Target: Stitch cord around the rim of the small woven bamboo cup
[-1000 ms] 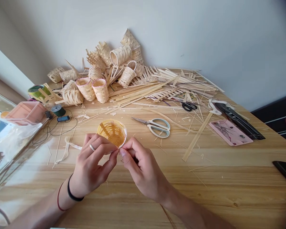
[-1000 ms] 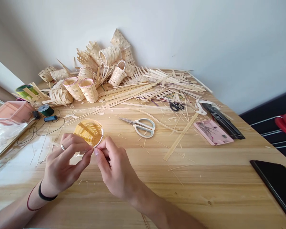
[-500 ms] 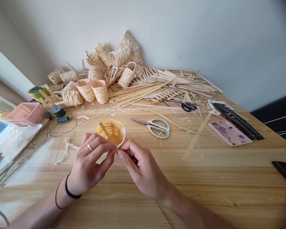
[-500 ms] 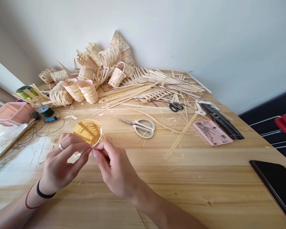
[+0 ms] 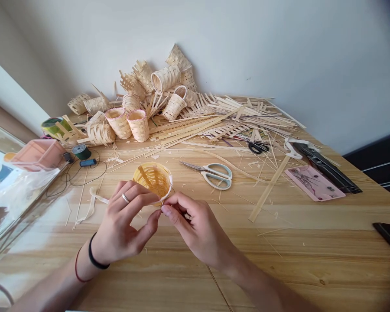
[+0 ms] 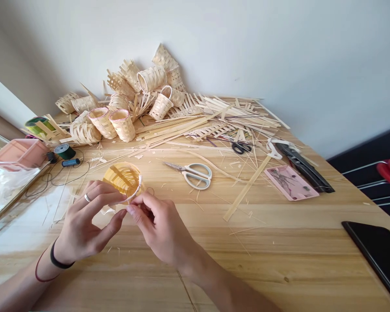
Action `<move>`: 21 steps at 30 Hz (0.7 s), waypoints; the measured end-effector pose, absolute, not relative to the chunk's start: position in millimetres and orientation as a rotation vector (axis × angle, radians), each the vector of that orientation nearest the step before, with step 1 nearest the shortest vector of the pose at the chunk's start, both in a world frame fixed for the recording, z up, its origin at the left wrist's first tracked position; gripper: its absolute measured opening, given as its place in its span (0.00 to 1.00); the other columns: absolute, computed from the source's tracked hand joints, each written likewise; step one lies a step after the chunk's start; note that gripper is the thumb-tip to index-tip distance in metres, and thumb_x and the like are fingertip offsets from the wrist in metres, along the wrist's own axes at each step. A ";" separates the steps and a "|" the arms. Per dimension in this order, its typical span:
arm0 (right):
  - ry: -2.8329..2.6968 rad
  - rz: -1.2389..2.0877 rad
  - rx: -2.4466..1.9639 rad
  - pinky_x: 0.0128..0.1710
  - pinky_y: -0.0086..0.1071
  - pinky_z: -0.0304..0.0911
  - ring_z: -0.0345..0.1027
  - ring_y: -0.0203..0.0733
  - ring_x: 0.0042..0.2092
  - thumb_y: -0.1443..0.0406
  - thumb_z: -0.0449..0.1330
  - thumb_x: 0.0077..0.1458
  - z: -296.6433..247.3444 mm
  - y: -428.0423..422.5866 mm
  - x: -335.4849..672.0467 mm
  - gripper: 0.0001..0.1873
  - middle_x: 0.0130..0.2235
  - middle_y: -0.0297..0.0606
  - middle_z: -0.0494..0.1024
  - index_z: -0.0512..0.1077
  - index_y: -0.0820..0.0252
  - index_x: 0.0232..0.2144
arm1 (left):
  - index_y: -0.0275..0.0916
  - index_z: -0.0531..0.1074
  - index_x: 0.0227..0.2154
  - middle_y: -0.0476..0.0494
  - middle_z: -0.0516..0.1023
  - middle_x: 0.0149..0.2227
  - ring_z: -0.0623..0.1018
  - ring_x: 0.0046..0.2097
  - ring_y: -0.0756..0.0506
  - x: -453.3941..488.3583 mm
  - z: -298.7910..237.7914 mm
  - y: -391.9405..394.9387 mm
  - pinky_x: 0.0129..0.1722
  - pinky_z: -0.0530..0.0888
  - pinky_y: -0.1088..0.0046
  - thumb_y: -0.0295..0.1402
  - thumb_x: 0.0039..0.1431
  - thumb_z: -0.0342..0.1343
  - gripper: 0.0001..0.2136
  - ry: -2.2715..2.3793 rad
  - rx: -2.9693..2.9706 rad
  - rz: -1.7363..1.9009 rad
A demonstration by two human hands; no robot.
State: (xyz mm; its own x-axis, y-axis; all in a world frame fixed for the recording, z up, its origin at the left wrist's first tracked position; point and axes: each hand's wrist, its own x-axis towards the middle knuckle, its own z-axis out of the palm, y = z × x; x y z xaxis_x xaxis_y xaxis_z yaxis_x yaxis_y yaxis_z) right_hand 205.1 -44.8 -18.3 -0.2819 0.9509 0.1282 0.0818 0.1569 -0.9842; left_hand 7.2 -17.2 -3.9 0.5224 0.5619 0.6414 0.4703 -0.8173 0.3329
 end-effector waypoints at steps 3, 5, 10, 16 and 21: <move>-1.581 1.260 -1.047 0.27 0.31 0.53 0.58 0.34 0.28 0.56 0.56 0.71 -19.5 -43.8 206.7 0.15 0.29 0.31 0.72 0.75 0.60 0.39 | 0.37 0.72 0.46 0.44 0.77 0.40 0.74 0.41 0.46 6.6 -3.9 -16.8 0.42 0.71 0.63 0.26 0.63 0.62 0.10 0.900 2.655 1.140; -1.593 1.267 -1.060 0.28 0.31 0.54 0.60 0.34 0.29 0.54 0.56 0.71 -19.4 -42.8 208.3 0.17 0.30 0.32 0.73 0.75 0.59 0.37 | 0.38 0.72 0.46 0.44 0.77 0.39 0.74 0.40 0.45 6.8 -4.1 -16.5 0.40 0.71 0.64 0.27 0.63 0.63 0.10 0.901 2.684 1.129; -1.617 1.239 -1.055 0.28 0.31 0.54 0.59 0.35 0.29 0.55 0.57 0.71 -13.4 -39.2 214.0 0.18 0.27 0.29 0.68 0.72 0.58 0.31 | 0.38 0.72 0.43 0.46 0.77 0.37 0.73 0.38 0.47 8.4 -5.1 -15.9 0.38 0.72 0.67 0.27 0.64 0.63 0.08 0.942 2.719 1.175; -1.585 1.102 -0.971 0.47 0.36 0.63 0.68 0.40 0.43 0.59 0.60 0.70 -9.5 -35.9 217.7 0.13 0.38 0.35 0.70 0.74 0.56 0.32 | 0.39 0.72 0.42 0.47 0.78 0.36 0.74 0.38 0.47 8.3 -5.2 -14.9 0.39 0.72 0.67 0.27 0.63 0.64 0.08 0.971 2.705 1.239; -1.470 1.236 -0.922 0.50 0.37 0.64 0.69 0.43 0.47 0.57 0.59 0.70 -10.5 -36.4 219.1 0.14 0.41 0.37 0.73 0.73 0.56 0.32 | 0.39 0.72 0.40 0.48 0.78 0.34 0.73 0.36 0.47 8.1 -5.1 -13.9 0.38 0.72 0.67 0.22 0.63 0.62 0.07 0.980 2.713 1.256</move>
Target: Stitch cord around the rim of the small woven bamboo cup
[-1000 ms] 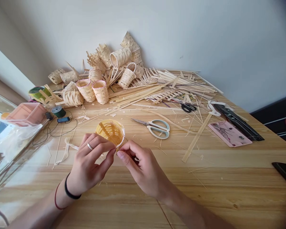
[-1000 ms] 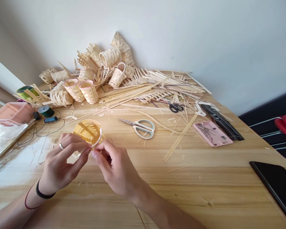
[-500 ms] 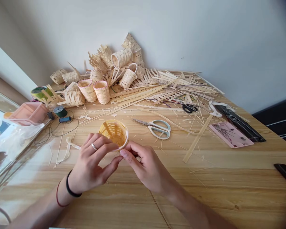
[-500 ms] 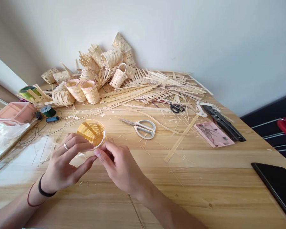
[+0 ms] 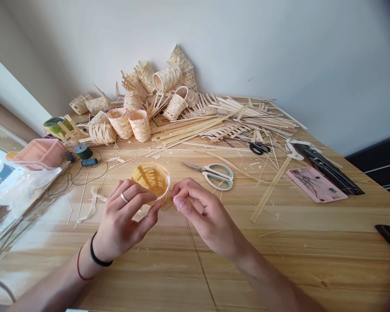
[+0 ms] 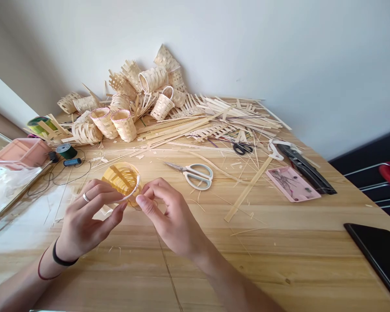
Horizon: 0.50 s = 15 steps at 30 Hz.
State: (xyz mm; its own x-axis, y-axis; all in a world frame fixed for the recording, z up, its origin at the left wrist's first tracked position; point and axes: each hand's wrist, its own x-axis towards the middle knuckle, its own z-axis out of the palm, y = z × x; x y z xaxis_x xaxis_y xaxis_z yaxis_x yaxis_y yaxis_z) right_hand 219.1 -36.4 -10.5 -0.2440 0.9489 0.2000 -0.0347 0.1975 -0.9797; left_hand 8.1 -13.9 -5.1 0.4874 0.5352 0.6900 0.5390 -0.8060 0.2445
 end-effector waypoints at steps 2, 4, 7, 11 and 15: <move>-1.415 1.309 -0.906 0.45 0.36 0.64 0.69 0.40 0.41 0.55 0.58 0.71 -10.8 -36.2 220.0 0.16 0.36 0.35 0.74 0.71 0.57 0.32 | 0.39 0.72 0.39 0.48 0.77 0.34 0.73 0.36 0.47 7.9 -5.3 -13.5 0.37 0.72 0.67 0.22 0.62 0.62 0.07 -0.969 -2.702 -1.252; -1.334 1.381 -0.890 0.35 0.33 0.61 0.64 0.36 0.32 0.53 0.57 0.72 -12.1 -35.2 220.9 0.19 0.30 0.31 0.71 0.68 0.57 0.31 | 0.39 0.72 0.38 0.48 0.77 0.33 0.73 0.35 0.48 7.8 -5.3 -13.1 0.37 0.72 0.67 0.21 0.62 0.61 0.07 -0.964 -2.694 -1.252; -1.199 1.454 -0.854 0.26 0.30 0.51 0.50 0.32 0.25 0.51 0.59 0.70 -15.4 -32.6 222.3 0.21 0.24 0.25 0.61 0.64 0.56 0.29 | 0.39 0.73 0.38 0.48 0.77 0.33 0.73 0.35 0.48 7.7 -4.8 -12.4 0.37 0.72 0.67 0.21 0.63 0.61 0.07 -0.958 -2.686 -1.249; -1.204 1.397 -0.911 0.24 0.31 0.46 0.46 0.32 0.25 0.49 0.59 0.69 -14.8 -32.2 224.1 0.22 0.24 0.24 0.56 0.64 0.56 0.29 | 0.40 0.72 0.38 0.48 0.77 0.34 0.73 0.35 0.48 8.0 -3.7 -12.3 0.37 0.72 0.68 0.22 0.64 0.61 0.07 -0.947 -2.688 -1.229; -1.296 1.261 -1.002 0.22 0.30 0.44 0.45 0.32 0.24 0.51 0.59 0.70 -8.1 -38.8 222.5 0.15 0.23 0.23 0.55 0.68 0.55 0.37 | 0.40 0.73 0.40 0.48 0.77 0.34 0.73 0.36 0.48 7.4 -4.4 -13.5 0.37 0.72 0.68 0.22 0.64 0.60 0.07 -0.875 -2.730 -1.178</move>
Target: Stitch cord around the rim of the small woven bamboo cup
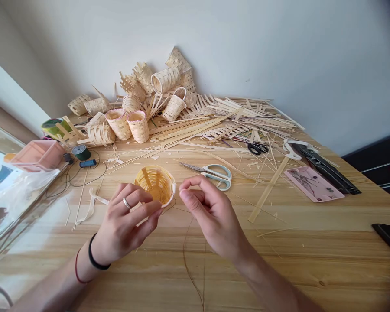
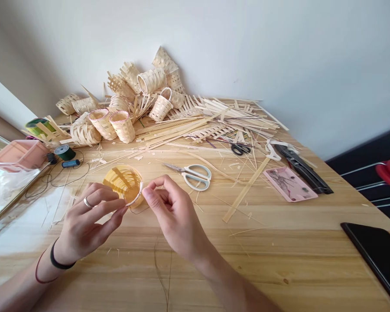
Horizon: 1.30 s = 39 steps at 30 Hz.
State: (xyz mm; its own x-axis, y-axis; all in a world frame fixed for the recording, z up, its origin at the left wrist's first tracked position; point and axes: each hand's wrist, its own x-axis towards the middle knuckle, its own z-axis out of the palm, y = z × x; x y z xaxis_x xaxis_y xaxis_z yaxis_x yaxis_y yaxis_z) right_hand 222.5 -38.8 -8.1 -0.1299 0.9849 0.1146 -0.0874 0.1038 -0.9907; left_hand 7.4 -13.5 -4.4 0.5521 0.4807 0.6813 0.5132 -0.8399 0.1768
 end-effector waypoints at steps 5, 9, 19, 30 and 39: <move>-1.482 1.118 -1.025 0.22 0.30 0.44 0.47 0.32 0.23 0.56 0.61 0.68 -5.2 -46.4 217.1 0.10 0.22 0.22 0.54 0.75 0.56 0.45 | 0.40 0.74 0.43 0.47 0.77 0.35 0.73 0.36 0.47 6.7 -6.8 -15.4 0.38 0.70 0.66 0.23 0.65 0.60 0.07 -0.778 -2.757 -1.135; -1.581 1.076 -1.007 0.22 0.30 0.46 0.48 0.30 0.23 0.61 0.62 0.67 -6.3 -46.9 214.8 0.08 0.22 0.23 0.58 0.78 0.59 0.38 | 0.38 0.75 0.43 0.45 0.78 0.35 0.74 0.38 0.46 7.1 -7.4 -16.9 0.39 0.69 0.65 0.21 0.64 0.60 0.08 -0.696 -2.779 -1.097; -1.340 1.068 -1.036 0.25 0.32 0.51 0.52 0.34 0.25 0.57 0.64 0.65 -2.3 -45.7 220.0 0.11 0.23 0.28 0.63 0.79 0.56 0.32 | 0.38 0.74 0.44 0.48 0.79 0.34 0.77 0.39 0.47 6.0 -8.3 -14.7 0.39 0.67 0.65 0.23 0.65 0.59 0.07 -0.677 -2.738 -0.988; -1.169 1.169 -0.821 0.24 0.30 0.52 0.48 0.32 0.23 0.54 0.66 0.66 -4.5 -50.8 230.7 0.09 0.21 0.25 0.58 0.80 0.50 0.37 | 0.42 0.74 0.38 0.50 0.78 0.33 0.73 0.35 0.48 -8.8 -12.8 15.2 0.37 0.64 0.68 0.25 0.67 0.59 0.04 -0.944 -2.442 -1.040; -1.227 1.082 -1.068 0.23 0.35 0.56 0.53 0.37 0.23 0.49 0.67 0.61 -13.3 -115.2 257.3 0.17 0.22 0.34 0.66 0.79 0.53 0.29 | 0.41 0.76 0.36 0.47 0.79 0.35 0.73 0.38 0.46 -27.4 -23.3 31.5 0.40 0.66 0.67 0.28 0.68 0.58 0.04 -1.084 -2.364 -1.092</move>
State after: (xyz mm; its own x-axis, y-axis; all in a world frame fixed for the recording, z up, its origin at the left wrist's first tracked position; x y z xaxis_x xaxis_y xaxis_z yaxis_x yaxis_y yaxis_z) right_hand 257.3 -115.2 -13.3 0.0365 0.9853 0.1669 -0.0422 0.1684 -0.9848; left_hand -27.4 31.5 -23.3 0.4200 0.5059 0.7534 0.7499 -0.6611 0.0259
